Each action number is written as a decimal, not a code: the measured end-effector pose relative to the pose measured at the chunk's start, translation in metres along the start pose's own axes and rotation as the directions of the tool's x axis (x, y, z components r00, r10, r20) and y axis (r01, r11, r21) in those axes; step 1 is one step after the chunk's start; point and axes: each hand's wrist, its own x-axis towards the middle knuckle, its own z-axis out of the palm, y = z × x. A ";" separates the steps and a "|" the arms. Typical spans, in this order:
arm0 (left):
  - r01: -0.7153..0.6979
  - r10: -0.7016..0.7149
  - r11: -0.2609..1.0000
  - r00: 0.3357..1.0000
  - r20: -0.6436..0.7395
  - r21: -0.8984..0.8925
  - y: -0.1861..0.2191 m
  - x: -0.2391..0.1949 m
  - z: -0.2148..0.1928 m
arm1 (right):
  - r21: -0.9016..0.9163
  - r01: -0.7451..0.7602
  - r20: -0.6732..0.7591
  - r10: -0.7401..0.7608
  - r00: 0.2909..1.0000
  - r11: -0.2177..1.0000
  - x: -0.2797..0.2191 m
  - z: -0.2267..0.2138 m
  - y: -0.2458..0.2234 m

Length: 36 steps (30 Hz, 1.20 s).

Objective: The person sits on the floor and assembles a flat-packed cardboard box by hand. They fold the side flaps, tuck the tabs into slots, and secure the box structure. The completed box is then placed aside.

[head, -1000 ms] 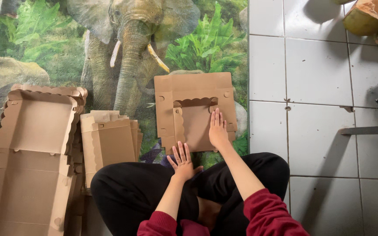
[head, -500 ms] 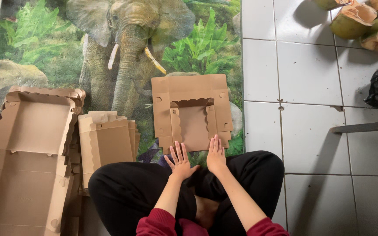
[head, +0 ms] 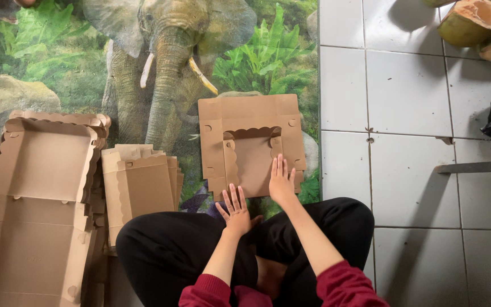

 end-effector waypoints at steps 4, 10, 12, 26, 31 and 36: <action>-0.004 0.004 1.000 0.999 -0.039 0.011 -0.002 0.000 0.004 | -0.032 -0.027 -0.024 0.026 0.999 0.999 0.020 -0.028 -0.007; -0.006 0.006 1.000 1.000 -0.026 -0.017 -0.001 -0.003 -0.003 | -0.092 -0.052 -0.084 0.044 0.995 0.994 0.053 -0.024 -0.003; -0.010 0.009 1.000 0.999 -0.033 -0.028 0.000 -0.002 -0.002 | -0.055 -0.033 -0.100 0.028 0.995 0.998 0.048 -0.024 -0.003; -0.015 0.015 0.999 1.000 -0.006 -0.034 0.001 -0.006 -0.005 | -0.066 0.022 0.289 -0.002 0.957 0.998 -0.039 0.091 0.030; -0.017 0.017 1.000 1.000 -0.004 0.008 -0.003 0.006 0.007 | -0.003 0.183 0.339 -0.171 0.925 0.983 -0.086 0.038 -0.010; -0.001 -0.006 0.993 0.998 0.062 0.119 -0.011 0.025 0.030 | 0.091 0.325 0.062 -0.331 0.942 0.941 -0.090 -0.009 -0.066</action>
